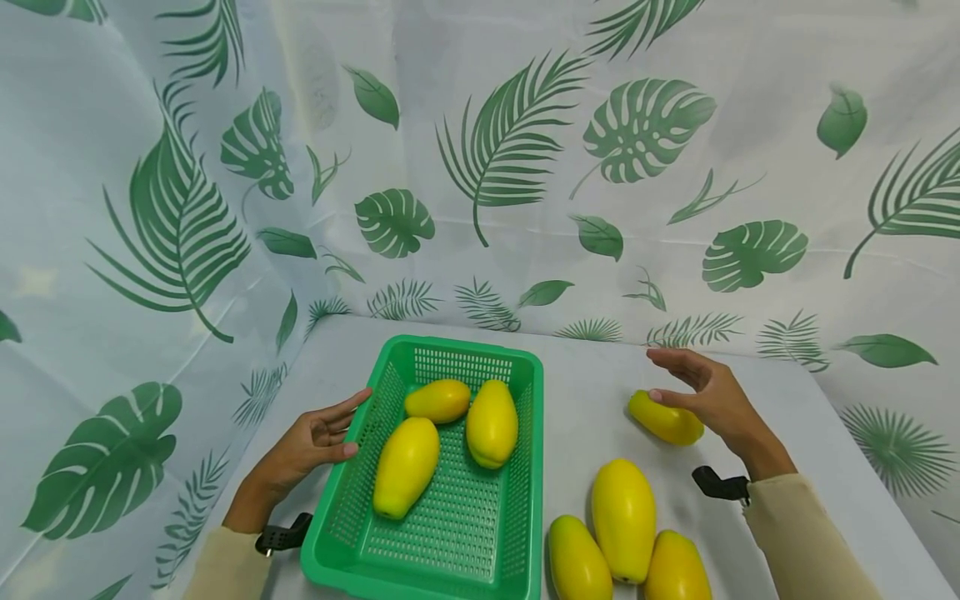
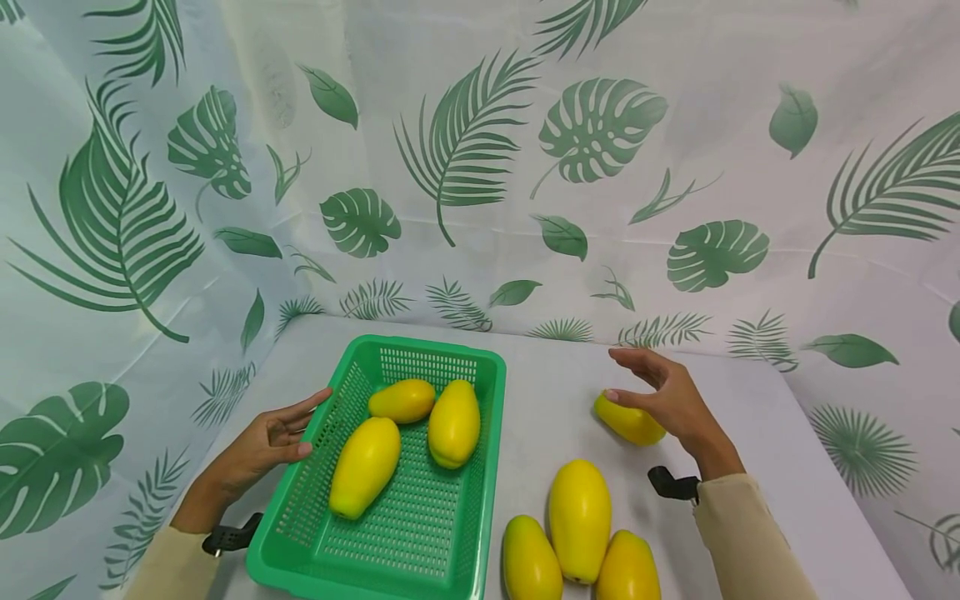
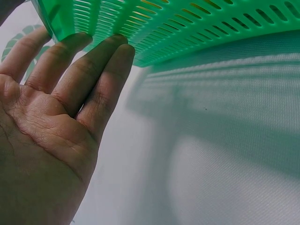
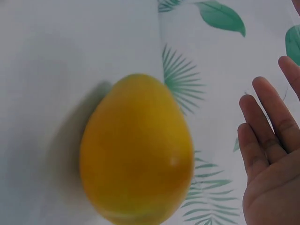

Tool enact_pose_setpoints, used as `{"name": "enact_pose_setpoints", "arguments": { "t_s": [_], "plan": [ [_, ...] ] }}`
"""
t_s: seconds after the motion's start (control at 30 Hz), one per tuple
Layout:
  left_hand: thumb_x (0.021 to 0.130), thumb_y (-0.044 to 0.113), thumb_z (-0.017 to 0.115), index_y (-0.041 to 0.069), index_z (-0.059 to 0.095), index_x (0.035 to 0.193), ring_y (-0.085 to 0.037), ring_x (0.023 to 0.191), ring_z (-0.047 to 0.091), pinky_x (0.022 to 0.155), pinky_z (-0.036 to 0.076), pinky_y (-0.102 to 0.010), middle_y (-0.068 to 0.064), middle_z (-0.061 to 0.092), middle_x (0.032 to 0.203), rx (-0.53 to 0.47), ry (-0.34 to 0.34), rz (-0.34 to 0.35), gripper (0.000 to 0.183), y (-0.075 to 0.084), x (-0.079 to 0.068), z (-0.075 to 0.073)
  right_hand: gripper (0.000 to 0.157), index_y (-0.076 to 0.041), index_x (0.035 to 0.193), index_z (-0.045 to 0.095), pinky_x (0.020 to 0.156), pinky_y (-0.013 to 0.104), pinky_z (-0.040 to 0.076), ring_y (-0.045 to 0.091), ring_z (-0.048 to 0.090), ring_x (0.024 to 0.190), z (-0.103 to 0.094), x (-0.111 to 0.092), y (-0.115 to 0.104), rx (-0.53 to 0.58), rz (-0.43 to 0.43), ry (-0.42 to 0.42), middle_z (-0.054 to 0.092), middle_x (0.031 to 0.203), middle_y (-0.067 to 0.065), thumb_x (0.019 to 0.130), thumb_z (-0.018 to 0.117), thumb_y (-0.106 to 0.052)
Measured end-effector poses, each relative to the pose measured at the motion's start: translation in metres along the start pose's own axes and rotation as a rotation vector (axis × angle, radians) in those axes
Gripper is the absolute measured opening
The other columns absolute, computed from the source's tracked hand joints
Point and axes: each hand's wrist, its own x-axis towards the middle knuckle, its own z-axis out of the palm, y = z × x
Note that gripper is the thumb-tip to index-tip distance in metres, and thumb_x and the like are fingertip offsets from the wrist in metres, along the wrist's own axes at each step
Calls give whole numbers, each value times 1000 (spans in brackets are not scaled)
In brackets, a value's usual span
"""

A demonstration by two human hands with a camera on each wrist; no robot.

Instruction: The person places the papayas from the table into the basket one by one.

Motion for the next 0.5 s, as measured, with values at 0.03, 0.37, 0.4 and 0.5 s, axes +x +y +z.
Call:
{"name": "enact_pose_setpoints", "arguments": {
  "t_s": [0.03, 0.37, 0.4, 0.5],
  "plan": [
    [97, 3, 60, 22, 28, 159, -37, 152, 13, 115, 18, -71, -5, 23, 166, 1, 1, -1, 73, 0, 0, 0, 61, -26, 143, 52, 111, 27, 43, 27, 42, 141, 0, 0, 2, -7, 11, 3, 53, 146, -2, 88, 78, -32],
    [98, 4, 60, 23, 27, 159, -40, 151, 12, 113, 19, -72, -6, 21, 166, -5, -5, -9, 72, -1, 0, 0, 62, -24, 142, 53, 112, 66, 31, 36, 39, 142, -2, -9, 35, -18, 67, 22, 50, 148, 10, 87, 78, -38],
    [98, 4, 60, 23, 27, 160, -41, 151, 12, 113, 19, -72, -6, 21, 166, -3, -5, -9, 72, -1, 0, 0, 63, -24, 143, 53, 112, 66, 31, 37, 39, 142, -2, -10, 39, -20, 68, 18, 49, 149, 12, 87, 78, -38],
    [98, 4, 60, 22, 27, 159, -41, 151, 13, 113, 20, -73, -7, 21, 166, -1, -3, -8, 72, -1, 0, 0, 64, -23, 143, 52, 112, 67, 31, 40, 37, 142, 0, -11, 48, -28, 81, 13, 47, 150, 15, 87, 77, -41]
  ]
}}
